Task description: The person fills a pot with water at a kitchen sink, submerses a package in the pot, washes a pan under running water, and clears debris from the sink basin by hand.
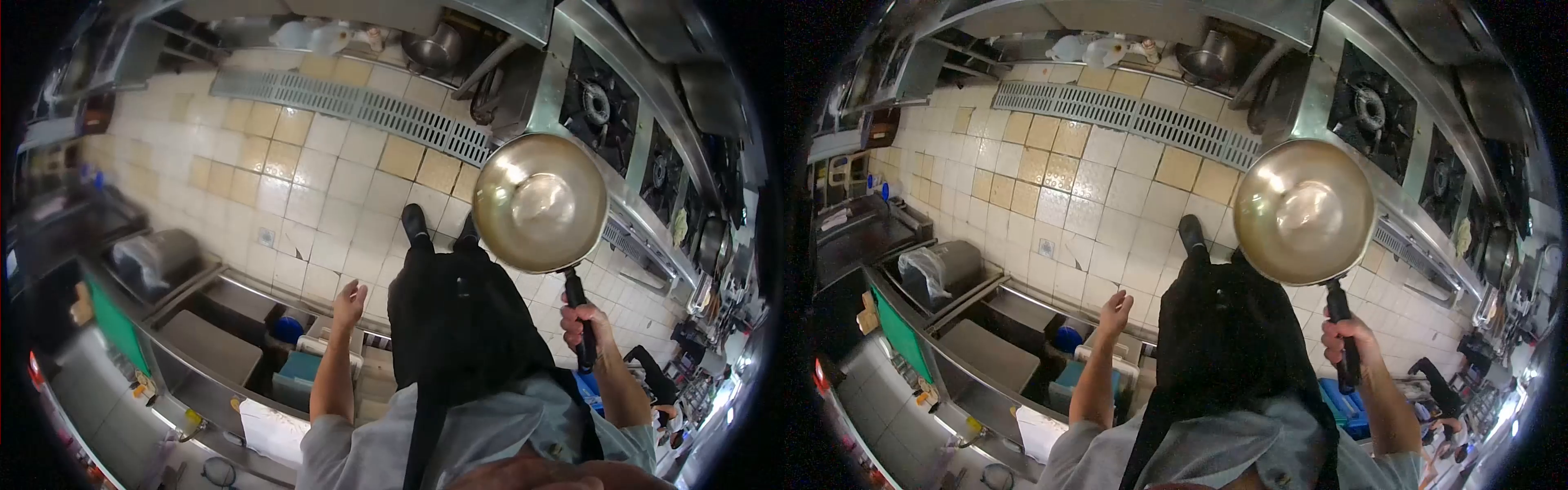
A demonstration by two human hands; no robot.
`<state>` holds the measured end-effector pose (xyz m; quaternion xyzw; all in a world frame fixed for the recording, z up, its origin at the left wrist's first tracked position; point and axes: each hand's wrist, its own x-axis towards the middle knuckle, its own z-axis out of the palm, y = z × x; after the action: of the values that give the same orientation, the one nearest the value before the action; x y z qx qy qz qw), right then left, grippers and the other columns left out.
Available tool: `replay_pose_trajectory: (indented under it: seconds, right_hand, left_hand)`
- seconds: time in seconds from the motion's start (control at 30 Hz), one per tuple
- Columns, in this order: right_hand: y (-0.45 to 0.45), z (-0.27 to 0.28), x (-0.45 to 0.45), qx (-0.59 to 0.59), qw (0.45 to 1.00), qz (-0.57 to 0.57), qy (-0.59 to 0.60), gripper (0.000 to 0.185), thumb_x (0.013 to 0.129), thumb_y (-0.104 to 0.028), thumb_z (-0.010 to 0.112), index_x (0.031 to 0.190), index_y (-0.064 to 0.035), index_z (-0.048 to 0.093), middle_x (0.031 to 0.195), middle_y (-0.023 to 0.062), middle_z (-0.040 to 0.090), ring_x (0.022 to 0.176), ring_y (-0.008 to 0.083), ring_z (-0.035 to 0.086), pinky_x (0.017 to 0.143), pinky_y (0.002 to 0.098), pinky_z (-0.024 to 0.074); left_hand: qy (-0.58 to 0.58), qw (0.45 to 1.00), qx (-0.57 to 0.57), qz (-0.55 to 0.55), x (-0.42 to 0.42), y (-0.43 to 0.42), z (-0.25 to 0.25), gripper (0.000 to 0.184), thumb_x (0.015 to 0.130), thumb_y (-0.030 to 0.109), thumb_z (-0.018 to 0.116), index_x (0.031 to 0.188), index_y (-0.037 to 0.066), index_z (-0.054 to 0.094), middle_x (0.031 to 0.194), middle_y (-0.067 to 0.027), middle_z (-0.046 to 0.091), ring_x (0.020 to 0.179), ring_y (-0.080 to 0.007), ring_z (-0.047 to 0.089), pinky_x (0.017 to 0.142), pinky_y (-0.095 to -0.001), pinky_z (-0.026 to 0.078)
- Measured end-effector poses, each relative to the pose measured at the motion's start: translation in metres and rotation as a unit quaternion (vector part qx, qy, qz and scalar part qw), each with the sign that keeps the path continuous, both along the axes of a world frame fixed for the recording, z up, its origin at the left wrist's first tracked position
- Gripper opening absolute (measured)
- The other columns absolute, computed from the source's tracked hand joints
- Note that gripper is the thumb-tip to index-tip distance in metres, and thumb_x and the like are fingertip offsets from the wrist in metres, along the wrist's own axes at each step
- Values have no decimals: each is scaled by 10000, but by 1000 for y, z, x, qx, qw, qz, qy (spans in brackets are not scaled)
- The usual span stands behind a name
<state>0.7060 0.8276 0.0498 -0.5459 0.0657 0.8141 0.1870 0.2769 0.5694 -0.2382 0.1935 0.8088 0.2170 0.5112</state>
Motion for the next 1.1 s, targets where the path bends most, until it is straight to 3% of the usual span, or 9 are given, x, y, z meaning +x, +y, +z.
replay_pose_trajectory:
  seconds: [0.27, 0.37, 0.47, 0.53, 0.57, 0.73, 0.87, 1.03, 1.1]
  right_hand:
    - [51, -86, -45, -50, 969, 234, -58, 347, 787, -11, 671, 1085, -12, 493, 742, 97, 570, 542, 179, 559, 489, 332, 481]
    - [61, -149, -54, -25, 926, 361, -109, 220, 793, -44, 684, 937, -16, 519, 689, 92, 591, 549, 181, 582, 526, 339, 504]
    - [69, -217, -60, 29, 894, 421, -147, 208, 800, -41, 674, 937, -14, 520, 690, 97, 589, 556, 179, 583, 519, 341, 505]
    - [72, -272, -46, 33, 888, 430, -159, 244, 787, -4, 671, 967, -14, 507, 693, 93, 577, 571, 173, 587, 509, 337, 503]
    - [75, -298, -41, 57, 872, 446, -195, 279, 775, 11, 675, 988, -14, 497, 702, 89, 570, 576, 171, 588, 503, 332, 500]
    - [95, -393, -11, 122, 795, 520, -288, 356, 739, 14, 679, 1033, -1, 479, 754, 70, 562, 581, 161, 588, 502, 323, 484]
    - [100, -450, 26, 170, 729, 558, -358, 350, 739, -8, 676, 1036, 13, 493, 754, 83, 568, 592, 187, 599, 537, 344, 493]
    - [102, -494, 70, 272, 632, 568, -452, 383, 762, -65, 699, 1088, -15, 504, 735, 60, 557, 579, 173, 575, 534, 339, 489]
    - [105, -507, 74, 276, 629, 546, -481, 373, 764, -65, 696, 1082, -17, 508, 737, 63, 559, 594, 177, 578, 545, 341, 489]
  left_hand:
    - [-61, 985, 37, 158, 10, 29, 11, 508, 964, 304, 634, 1309, -61, 559, 1194, -197, 643, 1105, -231, 615, 945, -320, 478]
    - [-70, 978, 43, 192, 22, 44, -4, 468, 977, 277, 616, 1295, -64, 567, 1181, -165, 648, 1069, -194, 610, 937, -305, 475]
    - [-81, 973, 55, 209, 42, 62, -31, 425, 987, 246, 605, 1279, -62, 577, 1163, -132, 649, 1058, -162, 599, 934, -285, 470]
    - [-118, 965, 72, 222, 56, 83, -47, 391, 988, 211, 607, 1272, -57, 582, 1164, -120, 648, 1063, -156, 598, 940, -276, 466]
    - [-131, 958, 97, 235, 67, 87, -65, 427, 974, 252, 633, 1282, -40, 579, 1109, -79, 648, 984, -133, 585, 852, -269, 474]
    - [-219, 948, 64, 224, 125, 145, -119, 350, 992, 201, 606, 1256, -28, 604, 1139, -93, 657, 1045, -134, 605, 943, -261, 470]
    - [-279, 939, 79, 185, 168, 190, -160, 366, 982, 227, 631, 1244, -28, 604, 1011, -31, 670, 905, -72, 605, 793, -219, 482]
    - [-286, 948, 52, 129, 207, 202, -245, 432, 949, 257, 681, 1267, -22, 595, 1059, -93, 684, 935, -128, 643, 847, -249, 497]
    - [-289, 950, 30, 116, 213, 202, -262, 448, 936, 271, 698, 1270, -11, 598, 1095, -102, 680, 978, -146, 637, 870, -268, 495]
